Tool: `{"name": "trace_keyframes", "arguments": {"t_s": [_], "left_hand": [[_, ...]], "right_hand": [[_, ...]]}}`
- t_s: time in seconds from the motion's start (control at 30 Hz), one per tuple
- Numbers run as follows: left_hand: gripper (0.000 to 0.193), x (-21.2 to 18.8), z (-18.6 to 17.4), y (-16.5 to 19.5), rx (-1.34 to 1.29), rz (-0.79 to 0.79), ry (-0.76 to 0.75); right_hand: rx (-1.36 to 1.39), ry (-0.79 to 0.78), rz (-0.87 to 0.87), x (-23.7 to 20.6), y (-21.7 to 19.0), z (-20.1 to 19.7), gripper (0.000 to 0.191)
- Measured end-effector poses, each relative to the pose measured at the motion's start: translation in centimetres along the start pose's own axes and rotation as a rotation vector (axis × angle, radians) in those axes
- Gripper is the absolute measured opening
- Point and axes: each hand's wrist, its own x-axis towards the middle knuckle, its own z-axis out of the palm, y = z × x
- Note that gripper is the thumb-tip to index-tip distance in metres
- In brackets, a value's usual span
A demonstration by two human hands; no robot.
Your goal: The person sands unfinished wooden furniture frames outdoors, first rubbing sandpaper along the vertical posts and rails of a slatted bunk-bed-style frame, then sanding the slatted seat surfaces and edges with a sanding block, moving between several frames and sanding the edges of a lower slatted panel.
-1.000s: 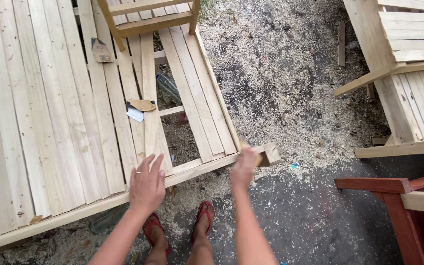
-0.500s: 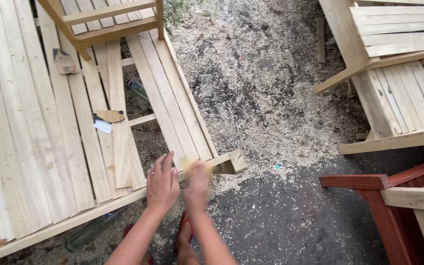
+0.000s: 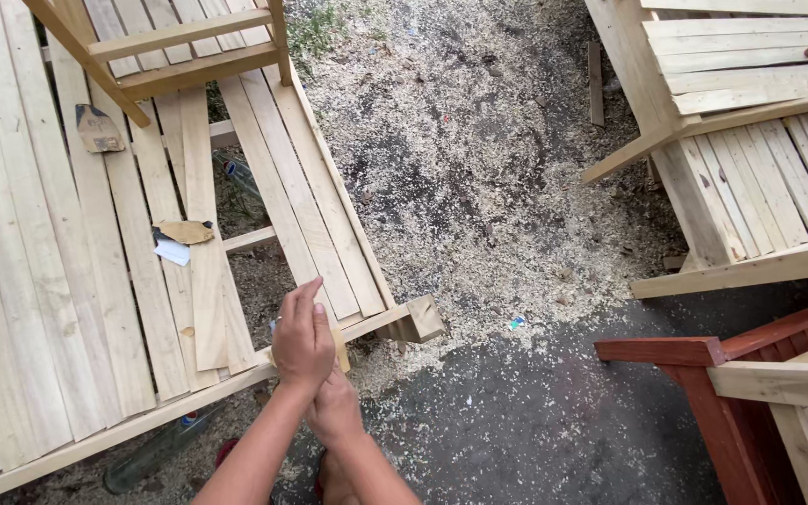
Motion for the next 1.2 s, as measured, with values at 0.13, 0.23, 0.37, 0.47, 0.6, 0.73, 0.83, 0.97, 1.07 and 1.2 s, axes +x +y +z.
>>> {"name": "trace_keyframes", "arguments": {"t_s": [0.13, 0.23, 0.37, 0.47, 0.6, 0.73, 0.83, 0.97, 1.07, 1.2], "left_hand": [[0.04, 1.3, 1.7, -1.2, 0.052, -0.026, 0.012], [0.041, 2.1, 3.4, -1.8, 0.215, -0.01, -0.142], [0.046, 1.2, 5.0, -1.6, 0.535, -0.052, -0.475], [0.044, 0.9, 5.2, -1.0, 0.561, -0.098, -0.517], [0.045, 1.8, 5.2, -0.2, 0.593, -0.231, -0.642], [0.046, 2.4, 5.1, -0.5, 0.779, -0.101, -0.774], [0.047, 2.5, 5.3, -1.5, 0.642, -0.095, -0.769], [0.055, 2.6, 5.8, -2.4, 0.485, -0.177, -0.75], [0.059, 2.7, 6.2, -2.6, 0.471, -0.261, -0.755], [0.063, 2.8, 6.1, -2.6, 0.494, -0.252, -0.732]], "right_hand": [[-0.319, 0.028, 0.062, 0.5, 5.0, -6.2, 0.034], [-0.489, 0.303, 0.162, 1.7, 10.9, -11.0, 0.05], [-0.647, 0.175, 0.025, 2.5, 13.6, -11.9, 0.047], [-0.574, -0.077, 0.18, 3.6, 12.8, -11.5, 0.064], [-0.527, -0.321, 0.424, 7.0, 12.6, -11.8, 0.081], [-0.379, -0.208, 0.4, 8.7, 13.3, -11.3, 0.08], [-0.526, -0.109, 0.364, 6.4, 13.6, -10.6, 0.088], [-0.529, -0.06, 0.587, 2.7, 14.1, -10.7, 0.115], [-0.413, -0.035, 0.633, 4.1, 15.2, -10.3, 0.115], [-0.514, -0.096, 0.732, 9.8, 16.1, -8.7, 0.093]]}}
